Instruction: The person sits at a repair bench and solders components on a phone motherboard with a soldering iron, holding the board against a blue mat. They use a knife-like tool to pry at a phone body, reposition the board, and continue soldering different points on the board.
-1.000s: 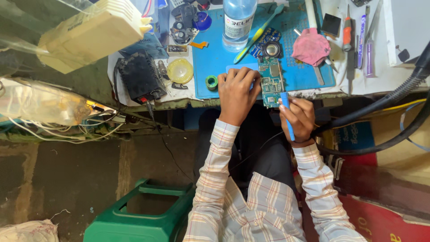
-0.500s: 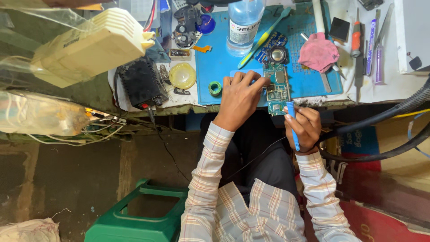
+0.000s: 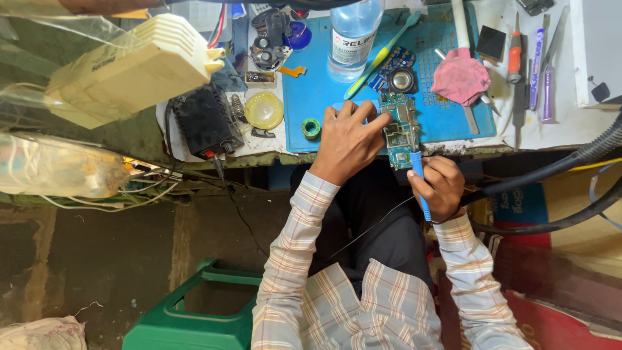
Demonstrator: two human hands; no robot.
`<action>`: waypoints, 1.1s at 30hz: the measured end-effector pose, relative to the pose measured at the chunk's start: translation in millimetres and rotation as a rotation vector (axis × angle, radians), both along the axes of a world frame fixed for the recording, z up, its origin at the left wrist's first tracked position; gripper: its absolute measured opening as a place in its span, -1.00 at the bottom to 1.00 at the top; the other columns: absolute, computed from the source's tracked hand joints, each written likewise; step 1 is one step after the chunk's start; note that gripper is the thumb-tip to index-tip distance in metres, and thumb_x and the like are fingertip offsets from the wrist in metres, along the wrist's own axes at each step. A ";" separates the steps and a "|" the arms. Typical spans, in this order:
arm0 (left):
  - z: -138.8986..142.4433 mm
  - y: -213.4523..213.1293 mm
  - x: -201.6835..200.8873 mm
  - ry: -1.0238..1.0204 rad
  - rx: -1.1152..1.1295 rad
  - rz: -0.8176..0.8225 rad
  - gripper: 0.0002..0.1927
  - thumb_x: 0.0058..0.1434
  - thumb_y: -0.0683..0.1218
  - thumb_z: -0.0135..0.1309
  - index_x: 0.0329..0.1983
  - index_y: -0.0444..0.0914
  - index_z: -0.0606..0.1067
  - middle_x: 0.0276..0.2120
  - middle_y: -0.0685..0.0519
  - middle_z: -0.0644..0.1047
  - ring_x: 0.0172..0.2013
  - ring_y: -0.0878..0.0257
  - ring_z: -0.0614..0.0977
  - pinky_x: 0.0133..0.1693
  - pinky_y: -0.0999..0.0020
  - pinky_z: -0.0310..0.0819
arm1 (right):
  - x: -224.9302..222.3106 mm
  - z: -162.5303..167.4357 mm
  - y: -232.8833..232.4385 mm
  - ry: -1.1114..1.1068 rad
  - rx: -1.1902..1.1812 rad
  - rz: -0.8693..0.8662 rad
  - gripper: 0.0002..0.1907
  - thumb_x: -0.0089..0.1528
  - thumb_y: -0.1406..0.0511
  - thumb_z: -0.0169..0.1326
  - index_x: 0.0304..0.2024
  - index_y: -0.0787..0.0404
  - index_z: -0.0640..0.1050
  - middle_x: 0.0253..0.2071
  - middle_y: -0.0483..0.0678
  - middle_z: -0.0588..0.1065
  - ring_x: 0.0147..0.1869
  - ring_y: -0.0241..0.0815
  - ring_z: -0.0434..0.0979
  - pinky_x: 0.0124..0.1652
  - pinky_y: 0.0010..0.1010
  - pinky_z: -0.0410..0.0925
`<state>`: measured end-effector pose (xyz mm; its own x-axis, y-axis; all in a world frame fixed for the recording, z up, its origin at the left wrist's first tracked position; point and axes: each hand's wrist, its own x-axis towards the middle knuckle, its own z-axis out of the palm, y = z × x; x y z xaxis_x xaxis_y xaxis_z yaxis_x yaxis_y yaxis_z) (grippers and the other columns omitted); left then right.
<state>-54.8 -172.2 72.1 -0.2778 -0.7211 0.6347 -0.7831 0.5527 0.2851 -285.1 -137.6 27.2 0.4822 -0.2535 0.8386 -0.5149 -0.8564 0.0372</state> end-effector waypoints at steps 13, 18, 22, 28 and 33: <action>-3.0 2.7 4.6 0.036 0.010 -0.033 -0.71 0.17 -0.14 0.19 -0.05 -0.04 0.47 -0.22 0.13 0.43 -0.20 0.11 0.46 -0.21 0.10 0.20 | 1.7 -17.6 8.7 -0.023 -0.033 -0.004 -0.58 0.11 0.66 0.31 -0.08 0.24 0.52 -0.22 0.03 0.42 0.03 0.06 0.46 -0.07 -0.10 0.57; -5.8 2.8 5.5 0.065 0.040 -0.037 -0.73 0.22 -0.13 0.19 -0.03 -0.13 0.45 -0.21 0.09 0.43 -0.19 0.09 0.47 -0.18 0.11 0.21 | 0.9 -19.8 17.0 -0.018 -0.004 -0.035 -0.57 0.14 0.67 0.31 -0.07 0.24 0.51 -0.20 0.02 0.42 0.05 0.05 0.46 -0.03 -0.11 0.59; -4.5 2.3 5.9 0.128 0.107 -0.044 -0.76 0.27 -0.11 0.19 -0.05 -0.17 0.42 -0.22 0.09 0.44 -0.18 0.10 0.48 -0.14 0.12 0.22 | 0.3 -17.6 16.6 -0.005 0.017 0.008 -0.57 0.10 0.64 0.32 -0.07 0.25 0.51 -0.21 0.02 0.42 0.03 0.06 0.47 -0.04 -0.09 0.58; 0.6 4.8 7.8 0.089 0.034 -0.073 -0.73 0.26 -0.16 0.16 0.02 -0.09 0.49 -0.18 0.11 0.46 -0.19 0.13 0.48 -0.20 0.13 0.20 | 2.6 -16.1 18.2 -0.011 0.015 0.002 -0.56 0.11 0.65 0.31 -0.07 0.24 0.50 -0.20 0.03 0.43 0.03 0.05 0.49 -0.03 -0.12 0.57; 5.3 2.7 10.9 -0.001 0.021 -0.099 -0.66 0.11 -0.19 0.16 -0.05 -0.04 0.49 -0.19 0.13 0.46 -0.18 0.11 0.50 -0.22 0.11 0.26 | 6.6 -13.3 19.9 -0.054 0.024 -0.007 -0.58 0.11 0.65 0.30 -0.07 0.26 0.49 -0.19 0.03 0.47 0.01 0.06 0.50 -0.03 -0.10 0.55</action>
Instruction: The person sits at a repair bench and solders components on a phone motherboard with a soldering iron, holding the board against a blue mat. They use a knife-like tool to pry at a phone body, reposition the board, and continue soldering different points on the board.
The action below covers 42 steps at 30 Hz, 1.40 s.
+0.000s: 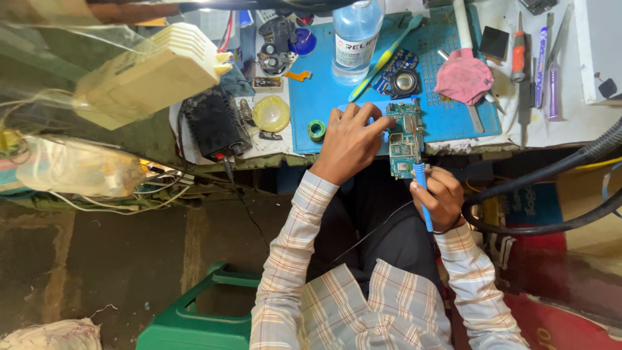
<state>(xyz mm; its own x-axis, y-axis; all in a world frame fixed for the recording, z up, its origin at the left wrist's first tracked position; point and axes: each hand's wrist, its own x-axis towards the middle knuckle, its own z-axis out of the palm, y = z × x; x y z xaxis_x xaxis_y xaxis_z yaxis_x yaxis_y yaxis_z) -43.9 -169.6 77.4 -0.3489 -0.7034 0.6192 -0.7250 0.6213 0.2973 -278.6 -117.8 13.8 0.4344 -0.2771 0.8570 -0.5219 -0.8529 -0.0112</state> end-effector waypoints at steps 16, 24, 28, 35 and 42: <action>0.5 -31.5 4.2 -0.122 0.055 -0.210 -0.65 0.06 -0.08 0.17 -0.07 -0.13 0.41 -0.26 -0.03 0.41 -0.28 -0.04 0.52 -0.31 0.05 0.41 | 0.2 11.8 -5.9 -0.039 -0.061 -0.030 -0.62 0.11 0.66 0.30 -0.12 0.30 0.51 -0.21 0.04 0.49 -0.03 0.06 0.53 -0.06 -0.16 0.56; -3.8 -28.3 4.4 -0.047 0.051 -0.179 -0.68 0.09 -0.02 0.14 -0.09 -0.11 0.42 -0.25 -0.02 0.40 -0.27 0.00 0.51 -0.29 0.06 0.35 | 6.3 5.8 -4.6 -0.070 -0.070 -0.067 -0.66 0.14 0.65 0.29 -0.14 0.31 0.50 -0.21 0.07 0.51 -0.05 0.08 0.54 -0.04 -0.13 0.57; -4.1 -27.6 5.2 -0.020 0.062 -0.182 -0.71 0.10 -0.02 0.13 -0.12 -0.13 0.43 -0.25 -0.03 0.40 -0.28 0.01 0.51 -0.29 0.06 0.35 | 4.8 2.8 -5.7 -0.066 -0.077 -0.099 -0.69 0.15 0.63 0.28 -0.14 0.31 0.50 -0.24 0.07 0.50 -0.06 0.08 0.54 -0.05 -0.14 0.56; -2.2 -27.7 6.7 -0.005 0.074 -0.188 -0.75 0.10 -0.03 0.10 -0.16 -0.13 0.43 -0.25 -0.03 0.39 -0.29 0.02 0.52 -0.27 0.07 0.36 | 8.4 2.7 -7.0 -0.080 -0.091 -0.121 -0.70 0.17 0.62 0.28 -0.15 0.30 0.50 -0.26 0.05 0.47 -0.07 0.07 0.53 -0.07 -0.15 0.57; 1.6 -25.6 9.1 0.002 0.076 -0.201 -0.71 0.08 -0.04 0.13 -0.13 -0.15 0.42 -0.25 -0.06 0.38 -0.30 0.00 0.51 -0.30 0.08 0.33 | 16.0 3.2 1.3 -0.097 -0.062 -0.122 -0.68 0.15 0.59 0.31 -0.13 0.29 0.51 -0.24 0.05 0.48 -0.06 0.06 0.52 -0.07 -0.13 0.56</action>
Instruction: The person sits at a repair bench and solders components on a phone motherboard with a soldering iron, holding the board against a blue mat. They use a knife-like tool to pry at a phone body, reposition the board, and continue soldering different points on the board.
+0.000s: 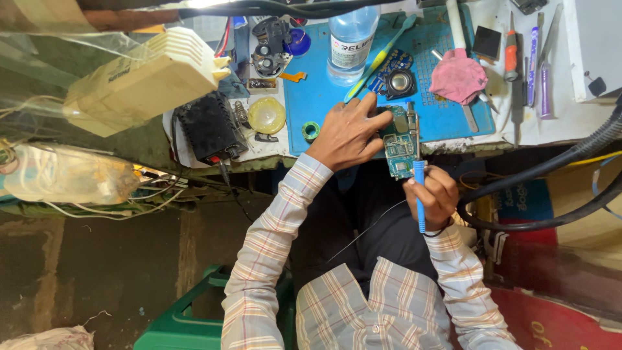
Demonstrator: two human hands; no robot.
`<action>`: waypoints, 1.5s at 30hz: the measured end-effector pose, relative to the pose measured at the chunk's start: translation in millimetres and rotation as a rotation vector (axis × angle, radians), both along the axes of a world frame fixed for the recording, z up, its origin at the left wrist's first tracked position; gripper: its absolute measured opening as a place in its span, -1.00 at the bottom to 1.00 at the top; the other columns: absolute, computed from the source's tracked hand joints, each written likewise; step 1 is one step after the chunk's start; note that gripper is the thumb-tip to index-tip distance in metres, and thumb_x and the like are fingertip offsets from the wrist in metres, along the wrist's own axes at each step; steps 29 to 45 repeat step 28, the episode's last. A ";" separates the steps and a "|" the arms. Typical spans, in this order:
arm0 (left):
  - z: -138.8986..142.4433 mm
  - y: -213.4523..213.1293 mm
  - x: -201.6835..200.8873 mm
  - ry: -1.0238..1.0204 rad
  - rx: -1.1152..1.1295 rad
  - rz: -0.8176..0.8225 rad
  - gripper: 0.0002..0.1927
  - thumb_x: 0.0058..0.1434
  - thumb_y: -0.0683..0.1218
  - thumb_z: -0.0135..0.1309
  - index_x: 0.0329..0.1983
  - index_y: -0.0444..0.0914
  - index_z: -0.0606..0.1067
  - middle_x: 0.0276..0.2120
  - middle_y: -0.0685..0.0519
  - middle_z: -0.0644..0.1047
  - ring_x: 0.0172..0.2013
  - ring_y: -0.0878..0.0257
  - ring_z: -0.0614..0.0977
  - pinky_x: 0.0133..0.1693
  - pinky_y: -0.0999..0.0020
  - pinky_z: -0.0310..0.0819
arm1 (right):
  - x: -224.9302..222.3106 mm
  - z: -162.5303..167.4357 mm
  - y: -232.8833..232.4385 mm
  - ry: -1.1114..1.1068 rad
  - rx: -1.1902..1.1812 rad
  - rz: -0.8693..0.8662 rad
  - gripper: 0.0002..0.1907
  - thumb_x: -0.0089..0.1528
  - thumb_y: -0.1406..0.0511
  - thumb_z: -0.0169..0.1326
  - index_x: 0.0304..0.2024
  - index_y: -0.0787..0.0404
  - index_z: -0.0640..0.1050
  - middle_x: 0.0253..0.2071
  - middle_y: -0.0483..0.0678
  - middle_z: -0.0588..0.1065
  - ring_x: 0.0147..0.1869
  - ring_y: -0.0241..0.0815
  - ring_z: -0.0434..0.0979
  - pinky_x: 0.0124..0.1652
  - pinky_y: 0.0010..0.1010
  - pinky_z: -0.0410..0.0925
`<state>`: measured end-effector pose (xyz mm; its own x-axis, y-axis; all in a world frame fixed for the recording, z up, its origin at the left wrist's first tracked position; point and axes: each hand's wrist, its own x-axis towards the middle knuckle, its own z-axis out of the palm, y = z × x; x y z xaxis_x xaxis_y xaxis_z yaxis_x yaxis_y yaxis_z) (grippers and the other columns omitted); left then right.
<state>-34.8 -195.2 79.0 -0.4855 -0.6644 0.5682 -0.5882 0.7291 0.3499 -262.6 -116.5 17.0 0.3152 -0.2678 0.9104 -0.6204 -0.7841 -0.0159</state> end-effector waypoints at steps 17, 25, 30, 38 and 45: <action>-26.8 67.2 -45.7 0.380 0.040 0.650 -0.47 0.26 -0.13 0.15 0.22 -0.48 0.33 0.27 -0.35 0.35 0.26 -0.28 0.39 0.28 -0.05 0.26 | 26.7 -13.5 30.7 -0.205 0.211 -0.177 -0.56 0.23 0.60 0.25 0.04 0.20 0.40 -0.04 0.05 0.54 0.06 0.12 0.53 0.08 -0.12 0.41; -37.9 66.7 -32.5 0.522 0.094 0.569 -0.48 0.37 -0.20 0.09 0.35 -0.46 0.29 0.31 -0.29 0.39 0.29 -0.20 0.45 0.30 0.08 0.35 | 22.5 -8.9 31.1 -0.220 0.253 -0.136 -0.56 0.23 0.59 0.28 0.04 0.20 0.42 -0.03 0.05 0.55 0.06 0.09 0.53 0.07 -0.15 0.42; -41.9 67.8 -33.0 0.461 0.113 0.570 -0.50 0.36 -0.20 0.13 0.33 -0.38 0.34 0.27 -0.24 0.42 0.28 -0.16 0.47 0.29 0.08 0.36 | 22.2 -8.5 30.5 -0.227 0.258 -0.136 -0.56 0.21 0.59 0.28 0.04 0.18 0.43 -0.04 0.04 0.55 0.05 0.09 0.53 0.07 -0.15 0.42; -41.9 67.8 -33.0 0.461 0.113 0.570 -0.50 0.36 -0.20 0.13 0.33 -0.38 0.34 0.27 -0.24 0.42 0.28 -0.16 0.47 0.29 0.08 0.36 | 22.2 -8.5 30.5 -0.227 0.258 -0.136 -0.56 0.21 0.59 0.28 0.04 0.18 0.43 -0.04 0.04 0.55 0.05 0.09 0.53 0.07 -0.15 0.42; -41.9 67.8 -33.0 0.461 0.113 0.570 -0.50 0.36 -0.20 0.13 0.33 -0.38 0.34 0.27 -0.24 0.42 0.28 -0.16 0.47 0.29 0.08 0.36 | 22.2 -8.5 30.5 -0.227 0.258 -0.136 -0.56 0.21 0.59 0.28 0.04 0.18 0.43 -0.04 0.04 0.55 0.05 0.09 0.53 0.07 -0.15 0.42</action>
